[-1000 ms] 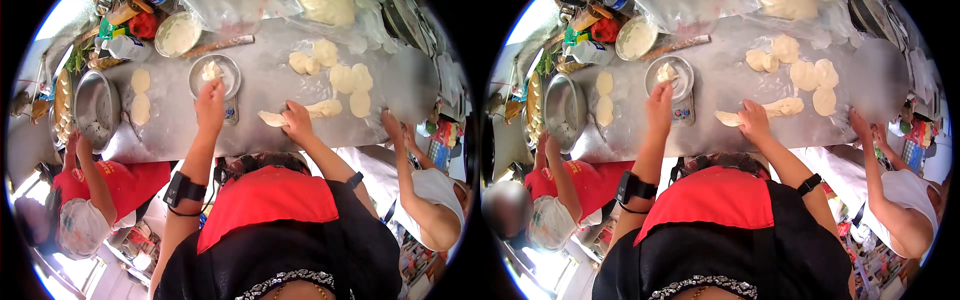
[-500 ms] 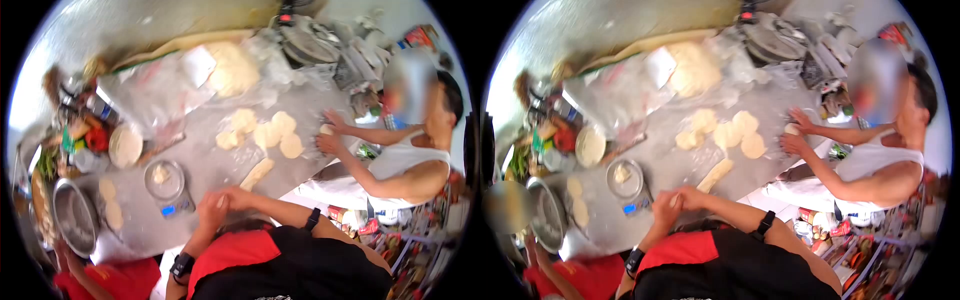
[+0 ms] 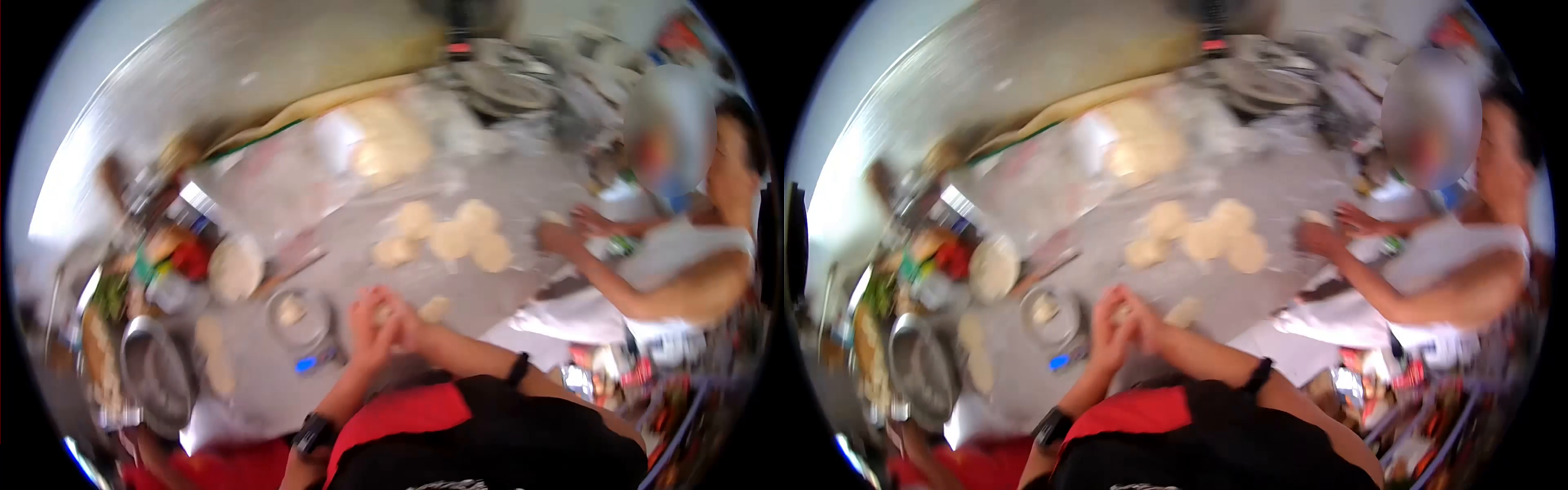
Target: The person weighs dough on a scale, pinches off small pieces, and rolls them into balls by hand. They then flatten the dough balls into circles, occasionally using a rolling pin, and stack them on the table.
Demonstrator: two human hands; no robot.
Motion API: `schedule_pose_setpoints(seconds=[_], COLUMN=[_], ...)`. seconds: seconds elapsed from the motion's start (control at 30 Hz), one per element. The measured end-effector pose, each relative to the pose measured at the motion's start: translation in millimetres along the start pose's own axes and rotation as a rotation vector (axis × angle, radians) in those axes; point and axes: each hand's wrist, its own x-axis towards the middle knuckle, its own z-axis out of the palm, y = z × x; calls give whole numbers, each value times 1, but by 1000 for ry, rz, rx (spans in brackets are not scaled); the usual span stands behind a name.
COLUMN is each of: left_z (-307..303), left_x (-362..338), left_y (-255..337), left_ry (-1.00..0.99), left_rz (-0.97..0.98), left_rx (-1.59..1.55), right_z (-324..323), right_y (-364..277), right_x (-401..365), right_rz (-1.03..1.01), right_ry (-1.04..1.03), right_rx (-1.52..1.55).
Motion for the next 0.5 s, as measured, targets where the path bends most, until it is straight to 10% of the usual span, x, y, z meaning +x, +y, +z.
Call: schedule_pose_setpoints(seconds=[0.1, 0.23, 0.4, 0.43, 0.5], left_z=[-17, -19, -35, -45, -56], left_x=[17, 3, -8, -14, -18], left_y=[-5, 35, 22, 19, 21], left_ry=[336, 50, 239, 198, 156], left_rz=[-103, 23, -4, -45, 20], left_rx=[332, 132, 311, 353, 345], right_z=[11, 42, 41, 31, 41], right_y=[7, -11, 28, 20, 16], right_x=[12, -1, -13, -9, 7], right_rz=[-15, 28, 185, 260, 112], right_ry=[-168, -310, -26, -97, -247], right_rx=[-160, 109, 8, 368, 132])
